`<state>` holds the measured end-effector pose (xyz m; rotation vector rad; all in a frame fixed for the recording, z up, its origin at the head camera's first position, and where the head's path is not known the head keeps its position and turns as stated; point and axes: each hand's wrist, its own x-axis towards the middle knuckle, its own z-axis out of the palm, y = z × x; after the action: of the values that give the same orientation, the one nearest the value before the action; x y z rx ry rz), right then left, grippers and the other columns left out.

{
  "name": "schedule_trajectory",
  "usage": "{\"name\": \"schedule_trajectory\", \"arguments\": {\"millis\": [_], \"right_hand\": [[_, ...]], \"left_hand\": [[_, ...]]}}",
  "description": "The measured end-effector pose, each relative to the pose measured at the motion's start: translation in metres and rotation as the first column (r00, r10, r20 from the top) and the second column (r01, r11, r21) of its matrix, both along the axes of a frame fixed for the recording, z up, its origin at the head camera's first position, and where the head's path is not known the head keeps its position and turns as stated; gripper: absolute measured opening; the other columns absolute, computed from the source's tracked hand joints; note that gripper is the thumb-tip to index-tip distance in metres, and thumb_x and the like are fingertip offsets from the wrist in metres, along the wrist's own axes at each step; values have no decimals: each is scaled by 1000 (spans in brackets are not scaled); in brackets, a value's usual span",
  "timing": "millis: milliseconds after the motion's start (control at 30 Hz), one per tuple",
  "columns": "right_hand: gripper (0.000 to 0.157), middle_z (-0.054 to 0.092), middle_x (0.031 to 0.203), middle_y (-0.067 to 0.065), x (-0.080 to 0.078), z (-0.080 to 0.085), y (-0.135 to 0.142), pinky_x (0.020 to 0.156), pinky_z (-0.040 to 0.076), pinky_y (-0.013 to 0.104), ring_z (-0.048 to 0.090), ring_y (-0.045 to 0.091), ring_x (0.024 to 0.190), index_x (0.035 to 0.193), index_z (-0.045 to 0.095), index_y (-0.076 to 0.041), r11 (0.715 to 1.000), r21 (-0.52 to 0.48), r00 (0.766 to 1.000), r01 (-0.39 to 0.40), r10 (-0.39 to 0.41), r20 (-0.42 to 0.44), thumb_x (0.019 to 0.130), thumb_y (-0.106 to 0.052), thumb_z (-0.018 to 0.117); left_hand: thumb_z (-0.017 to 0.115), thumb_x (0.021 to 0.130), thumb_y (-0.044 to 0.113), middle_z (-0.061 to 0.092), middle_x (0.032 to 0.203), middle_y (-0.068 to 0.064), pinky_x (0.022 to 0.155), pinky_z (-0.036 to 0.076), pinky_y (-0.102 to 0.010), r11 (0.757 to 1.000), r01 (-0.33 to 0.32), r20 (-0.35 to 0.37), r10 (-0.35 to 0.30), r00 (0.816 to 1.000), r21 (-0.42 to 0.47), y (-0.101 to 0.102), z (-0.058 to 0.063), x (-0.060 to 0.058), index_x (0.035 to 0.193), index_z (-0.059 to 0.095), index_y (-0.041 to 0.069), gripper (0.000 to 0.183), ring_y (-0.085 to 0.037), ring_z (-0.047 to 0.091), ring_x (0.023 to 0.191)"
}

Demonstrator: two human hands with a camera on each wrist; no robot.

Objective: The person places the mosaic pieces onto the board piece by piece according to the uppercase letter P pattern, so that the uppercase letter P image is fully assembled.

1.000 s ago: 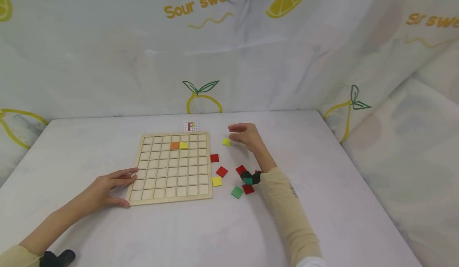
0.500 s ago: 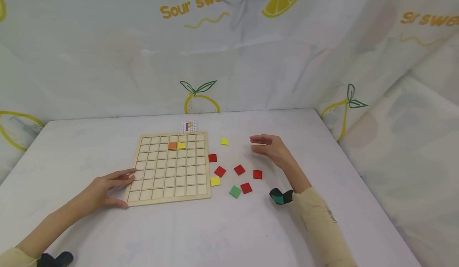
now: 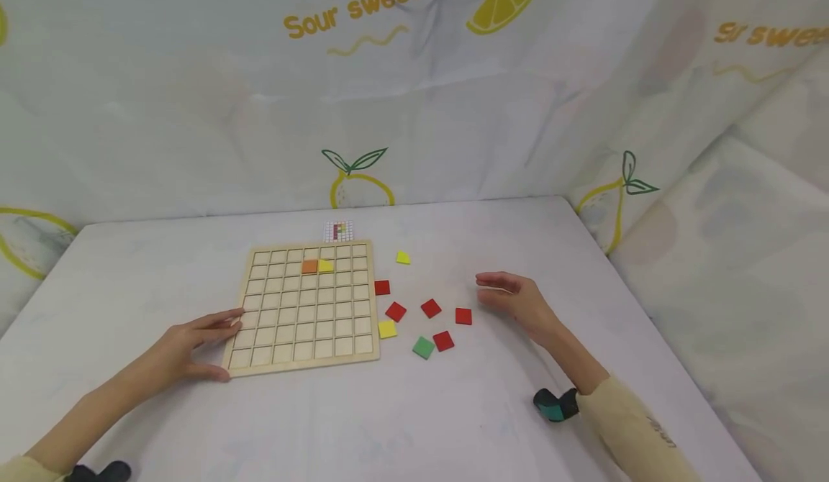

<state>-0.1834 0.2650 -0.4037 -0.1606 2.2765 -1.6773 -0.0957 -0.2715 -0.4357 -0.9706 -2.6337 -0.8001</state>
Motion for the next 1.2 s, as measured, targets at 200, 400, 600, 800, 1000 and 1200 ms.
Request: {"name": "schedule_trajectory", "arguments": {"millis": [200, 400, 600, 800, 1000, 1200], "right_hand": [[48, 57, 128, 25, 17, -10, 0, 88, 53, 16, 63, 7, 103, 129, 52, 9, 998, 11, 998, -57, 57, -18, 88, -7, 70], [51, 61, 121, 22, 18, -9, -8, 88, 55, 22, 62, 27, 107, 122, 60, 5, 964, 232, 982, -132, 160, -103, 78, -10, 80], [34, 65, 106, 14, 13, -11, -11, 79, 57, 16, 63, 24, 90, 109, 67, 2, 927, 357, 962, -118, 195, -189, 79, -8, 79], [31, 63, 93, 8, 11, -10, -16, 67, 54, 13, 56, 18, 79, 106, 69, 1, 911, 399, 941, -105, 221, -256, 78, -8, 79], [28, 62, 89, 7, 9, -10, -18, 64, 52, 15, 54, 16, 76, 103, 68, 2, 901, 415, 900, -126, 280, -333, 78, -5, 78], [29, 66, 99, 9, 6, -11, -10, 78, 56, 16, 60, 16, 84, 108, 67, 2, 907, 382, 892, -177, 311, -327, 81, -4, 75]], "left_hand": [[87, 54, 29, 49, 142, 2, 100, 26, 2, 1000, -6, -9, 6, 1000, -3, 0, -1, 0, 114, 64, -10, 75, -31, 61, 104], [88, 54, 28, 48, 142, 5, 99, 27, 2, 1000, -6, -22, 6, 1000, -4, -1, -2, 1, 113, 64, -10, 74, -26, 61, 107], [88, 54, 26, 42, 145, 11, 99, 27, 1, 1000, 10, -17, -9, 1000, 7, -1, -3, 0, 115, 64, -10, 75, -20, 61, 110], [87, 55, 28, 48, 142, 3, 99, 27, 2, 1000, -1, -14, 1, 1000, -6, -1, -1, 1, 115, 64, -10, 74, -23, 61, 108], [88, 56, 26, 55, 133, -14, 99, 27, 2, 1000, 2, -15, -2, 1000, -5, 1, 1, 1, 114, 64, -10, 72, -25, 61, 108], [87, 57, 26, 55, 132, -16, 99, 26, 3, 1000, -1, 10, 1, 1000, -3, 2, 2, 2, 115, 63, -10, 72, -28, 61, 107]]}}
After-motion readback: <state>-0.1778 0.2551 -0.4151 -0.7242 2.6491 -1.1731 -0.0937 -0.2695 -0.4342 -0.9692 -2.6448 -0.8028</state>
